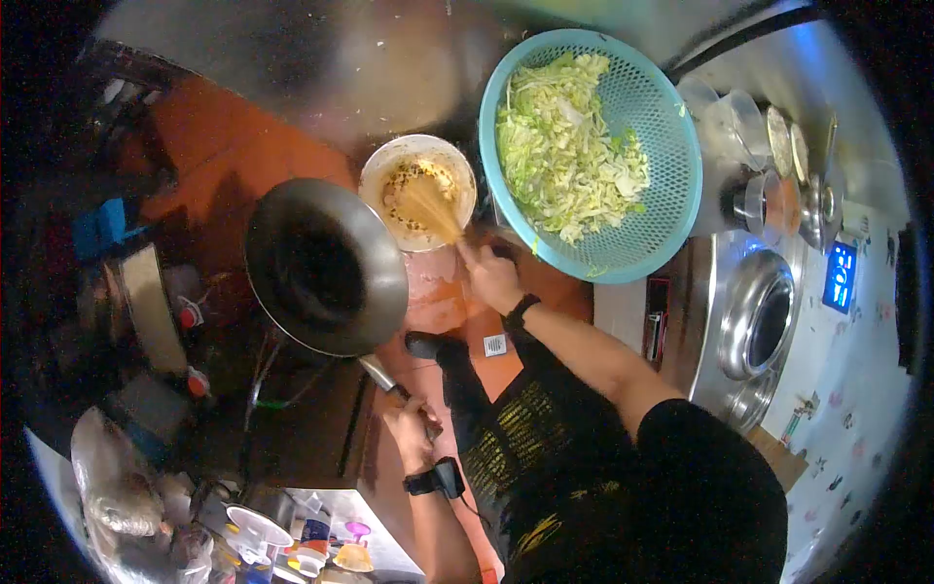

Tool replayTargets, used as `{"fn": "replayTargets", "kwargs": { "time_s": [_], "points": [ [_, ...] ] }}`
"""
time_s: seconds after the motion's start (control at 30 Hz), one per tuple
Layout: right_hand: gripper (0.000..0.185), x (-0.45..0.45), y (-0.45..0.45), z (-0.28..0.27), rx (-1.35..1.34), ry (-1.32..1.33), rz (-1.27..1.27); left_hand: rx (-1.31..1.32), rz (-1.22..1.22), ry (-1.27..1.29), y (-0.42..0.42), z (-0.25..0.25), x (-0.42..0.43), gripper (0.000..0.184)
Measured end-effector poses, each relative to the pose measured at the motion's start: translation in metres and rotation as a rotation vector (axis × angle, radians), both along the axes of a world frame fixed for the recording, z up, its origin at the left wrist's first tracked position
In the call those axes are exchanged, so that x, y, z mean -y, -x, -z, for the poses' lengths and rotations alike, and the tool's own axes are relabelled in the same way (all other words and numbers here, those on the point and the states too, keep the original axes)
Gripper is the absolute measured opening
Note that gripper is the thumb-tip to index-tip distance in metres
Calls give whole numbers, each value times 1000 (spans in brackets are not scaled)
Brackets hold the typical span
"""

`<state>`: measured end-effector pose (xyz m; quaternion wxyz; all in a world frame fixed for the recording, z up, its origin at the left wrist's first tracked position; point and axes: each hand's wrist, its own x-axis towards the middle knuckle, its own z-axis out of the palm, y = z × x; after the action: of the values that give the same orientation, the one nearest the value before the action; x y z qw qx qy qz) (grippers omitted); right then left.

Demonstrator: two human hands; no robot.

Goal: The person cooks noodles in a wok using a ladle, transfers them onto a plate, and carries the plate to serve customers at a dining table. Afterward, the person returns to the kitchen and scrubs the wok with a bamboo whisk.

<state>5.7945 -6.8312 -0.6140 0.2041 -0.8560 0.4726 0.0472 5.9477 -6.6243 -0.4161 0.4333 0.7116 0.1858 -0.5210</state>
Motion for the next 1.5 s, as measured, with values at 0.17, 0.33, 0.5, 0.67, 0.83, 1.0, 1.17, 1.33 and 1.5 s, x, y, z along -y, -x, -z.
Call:
{"fn": "replayTargets", "kwargs": {
  "time_s": [0.17,0.33,0.5,0.67,0.83,1.0,1.17,1.33,1.5],
  "points": [
    [63,-10,12,-6,92,31,-326,-46,-48,-3,-3,-1,-3,19],
    [63,6,-1,-24,10,37,-9,-68,-12,39,-12,9,-11,17],
    [22,3,-17,-65,-97,-76,-286,-15,-21,61,-11,9,-11,18],
    [27,38,-67,-64,-102,77,-99,84,9,68,-4,2,-23,14],
    [40,-4,-63,-76,540,-391,126,65,99,64,4,12,-35,14],
    [18,-64,-117,-143,758,-1868,666,163,236,-1,28,12,-42,20],
    [14,-24,-173,17,743,-1143,1031,308,316,13,40,-7,-49,23],
    [19,-64,-133,-106,697,-1469,950,413,326,9,27,-41,-17,23],
    [38,-85,-132,16,472,-720,599,175,216,-20,21,-24,-40,17]
  ]
}}
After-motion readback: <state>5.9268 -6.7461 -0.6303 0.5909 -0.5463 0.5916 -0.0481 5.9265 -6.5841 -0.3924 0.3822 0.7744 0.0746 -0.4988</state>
